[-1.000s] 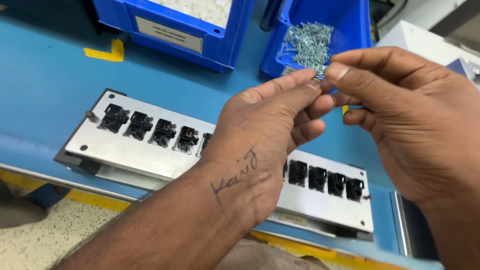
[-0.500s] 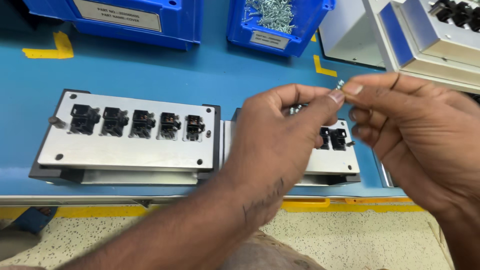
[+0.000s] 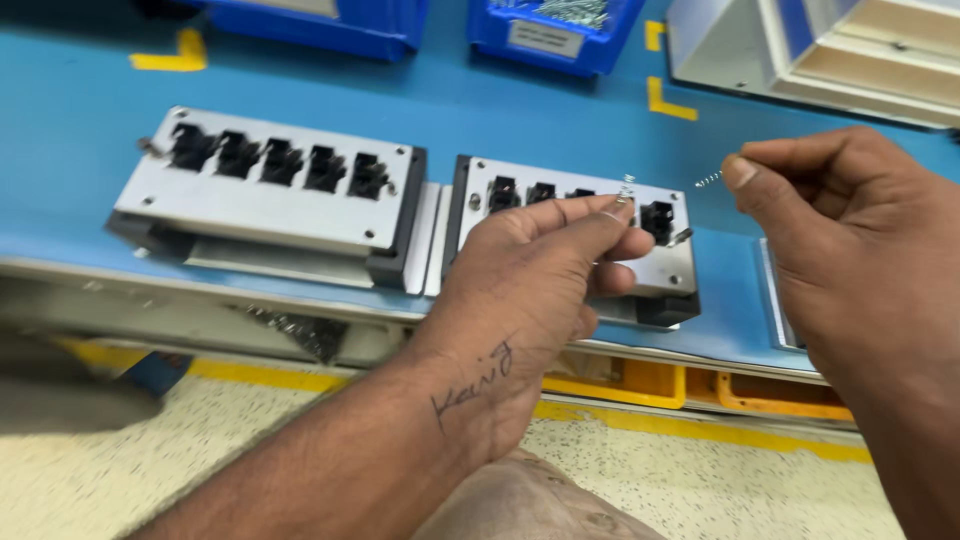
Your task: The person picks small metal springs from a blue parts bin and seats them onto black switch components held in an aluminum assembly jig, then takes white plastic covers from another bin and presses them onto the switches. At the end they gather finished switch assemblies and reach toward the machine with red and green buttons.
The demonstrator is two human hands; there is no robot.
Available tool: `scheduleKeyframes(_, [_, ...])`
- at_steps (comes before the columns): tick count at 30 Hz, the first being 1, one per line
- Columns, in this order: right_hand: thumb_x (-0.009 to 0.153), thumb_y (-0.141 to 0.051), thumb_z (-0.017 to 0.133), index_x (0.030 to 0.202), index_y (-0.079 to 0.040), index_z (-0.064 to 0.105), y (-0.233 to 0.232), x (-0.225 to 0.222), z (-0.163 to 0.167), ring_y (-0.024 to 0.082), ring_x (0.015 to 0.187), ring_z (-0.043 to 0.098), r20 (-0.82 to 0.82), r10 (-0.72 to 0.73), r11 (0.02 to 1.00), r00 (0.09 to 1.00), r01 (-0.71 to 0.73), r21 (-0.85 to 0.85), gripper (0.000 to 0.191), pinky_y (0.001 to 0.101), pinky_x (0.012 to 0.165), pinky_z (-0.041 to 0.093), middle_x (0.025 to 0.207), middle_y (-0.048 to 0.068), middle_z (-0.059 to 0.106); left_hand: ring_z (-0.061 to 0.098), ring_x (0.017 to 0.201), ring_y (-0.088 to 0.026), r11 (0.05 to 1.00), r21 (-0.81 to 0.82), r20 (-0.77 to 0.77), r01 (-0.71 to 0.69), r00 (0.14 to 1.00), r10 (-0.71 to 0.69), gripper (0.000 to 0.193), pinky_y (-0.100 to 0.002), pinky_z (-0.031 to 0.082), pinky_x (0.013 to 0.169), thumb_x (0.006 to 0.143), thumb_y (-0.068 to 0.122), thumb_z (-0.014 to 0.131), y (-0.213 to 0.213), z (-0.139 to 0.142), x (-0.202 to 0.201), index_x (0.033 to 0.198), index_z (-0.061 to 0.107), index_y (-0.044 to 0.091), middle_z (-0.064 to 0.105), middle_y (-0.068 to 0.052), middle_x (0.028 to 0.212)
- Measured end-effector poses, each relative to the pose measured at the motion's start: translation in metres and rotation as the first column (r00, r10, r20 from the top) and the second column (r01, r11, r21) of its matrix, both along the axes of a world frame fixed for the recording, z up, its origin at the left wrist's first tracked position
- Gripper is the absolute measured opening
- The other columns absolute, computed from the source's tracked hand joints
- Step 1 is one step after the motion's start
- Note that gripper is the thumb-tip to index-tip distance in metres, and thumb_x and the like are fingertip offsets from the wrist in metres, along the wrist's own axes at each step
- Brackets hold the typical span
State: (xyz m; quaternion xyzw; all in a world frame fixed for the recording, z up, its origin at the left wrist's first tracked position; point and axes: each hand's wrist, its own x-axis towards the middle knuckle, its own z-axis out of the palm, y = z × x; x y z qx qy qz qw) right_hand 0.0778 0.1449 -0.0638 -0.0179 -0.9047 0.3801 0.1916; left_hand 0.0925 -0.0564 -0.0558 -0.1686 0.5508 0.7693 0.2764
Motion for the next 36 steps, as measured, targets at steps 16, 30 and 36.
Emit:
scheduleKeyframes(16, [0.098, -0.004, 0.07, 0.112, -0.003, 0.071, 0.011, -0.001, -0.042, 0.017, 0.1, 0.073, -0.255, 0.384, 0.907, 0.887, -0.312, 0.283, 0.014, 0.0286, 0.084, 0.06, 0.112, 0.013, 0.073, 0.061, 0.086, -0.007, 0.991, -0.028, 0.015, -0.132, 0.991, 0.132, 0.03, -0.03, 0.049, 0.08, 0.096, 0.022, 0.07, 0.002, 0.01, 0.03, 0.124, 0.074, 0.013, 0.074, 0.001, 0.094])
scheduleKeyframes(30, [0.096, -0.007, 0.07, 0.108, 0.0, 0.07, -0.129, -0.019, 0.031, 0.015, 0.087, 0.068, 0.18, -0.087, 0.816, 0.98, 0.173, -0.552, 0.014, 0.0292, 0.081, 0.055, 0.095, 0.009, 0.073, 0.069, 0.074, -0.008, 0.957, -0.256, -0.437, 0.134, 0.867, -0.238, 0.023, -0.028, 0.059, 0.064, 0.094, 0.025, 0.066, -0.077, 0.001, -0.067, 0.108, 0.074, 0.008, 0.076, -0.004, 0.089])
scheduleKeyframes(36, [0.097, -0.009, 0.064, 0.104, -0.003, 0.064, -0.144, -0.031, 0.025, 0.015, 0.09, 0.067, 0.291, -0.152, 0.678, 0.944, 0.314, -0.665, 0.009, 0.0299, 0.084, 0.056, 0.096, 0.008, 0.07, 0.073, 0.08, -0.009, 0.939, -0.268, -0.571, 0.214, 0.75, -0.334, 0.022, -0.029, 0.063, 0.067, 0.098, 0.022, 0.064, -0.104, -0.007, -0.085, 0.113, 0.072, 0.008, 0.076, -0.003, 0.097])
